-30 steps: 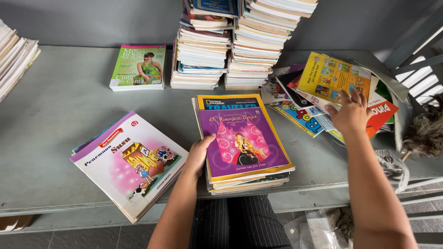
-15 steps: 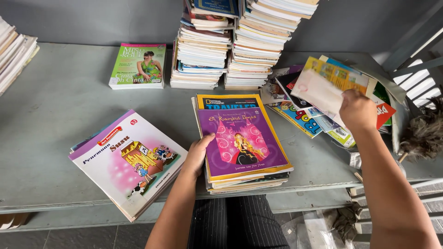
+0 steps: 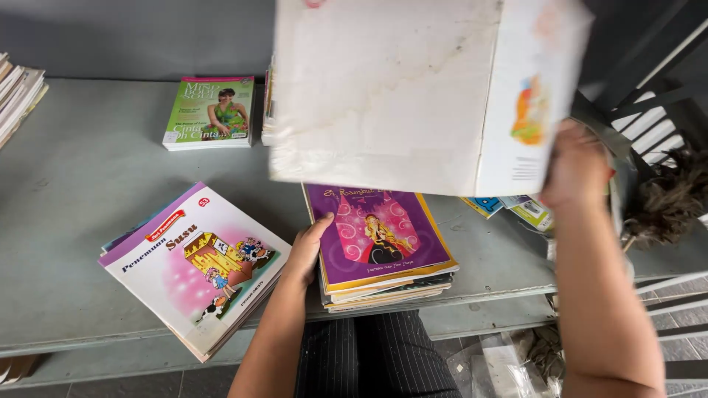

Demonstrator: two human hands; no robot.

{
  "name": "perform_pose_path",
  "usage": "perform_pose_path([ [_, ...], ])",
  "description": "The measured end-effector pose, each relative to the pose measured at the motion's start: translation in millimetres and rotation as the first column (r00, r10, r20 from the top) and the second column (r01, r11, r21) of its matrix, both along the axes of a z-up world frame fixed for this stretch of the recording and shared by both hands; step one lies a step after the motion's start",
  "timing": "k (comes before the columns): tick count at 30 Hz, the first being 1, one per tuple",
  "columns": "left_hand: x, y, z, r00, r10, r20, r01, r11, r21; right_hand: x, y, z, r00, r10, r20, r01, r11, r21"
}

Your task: Sorting and stacking books and magazines on library shelves.

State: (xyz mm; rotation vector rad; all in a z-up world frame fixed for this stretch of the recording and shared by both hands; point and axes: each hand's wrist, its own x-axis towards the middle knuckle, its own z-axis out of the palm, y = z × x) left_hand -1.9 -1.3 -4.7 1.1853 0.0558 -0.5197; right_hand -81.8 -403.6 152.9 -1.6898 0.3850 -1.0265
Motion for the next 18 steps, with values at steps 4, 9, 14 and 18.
perform_pose_path([
  [4,5,0,-13,0.996,0.083,-0.018,-0.082,0.995,0.058,43,28,-119,0.867,-0.014,-0.498,0.044,0.998,0.047],
  [9,25,1,-52,1.000,0.023,0.010,-0.024,0.991,0.134,24,88,-138,0.682,-0.014,-0.732,-0.193,0.961,-0.198],
  [14,4,1,-10,0.998,0.055,0.004,-0.055,0.991,0.121,20,58,-150,0.725,0.289,-0.625,-0.568,0.764,-0.305],
  [18,3,0,-10,0.998,0.070,-0.004,-0.069,0.992,0.110,7,69,-103,0.582,0.108,-0.806,-0.476,0.849,-0.229],
])
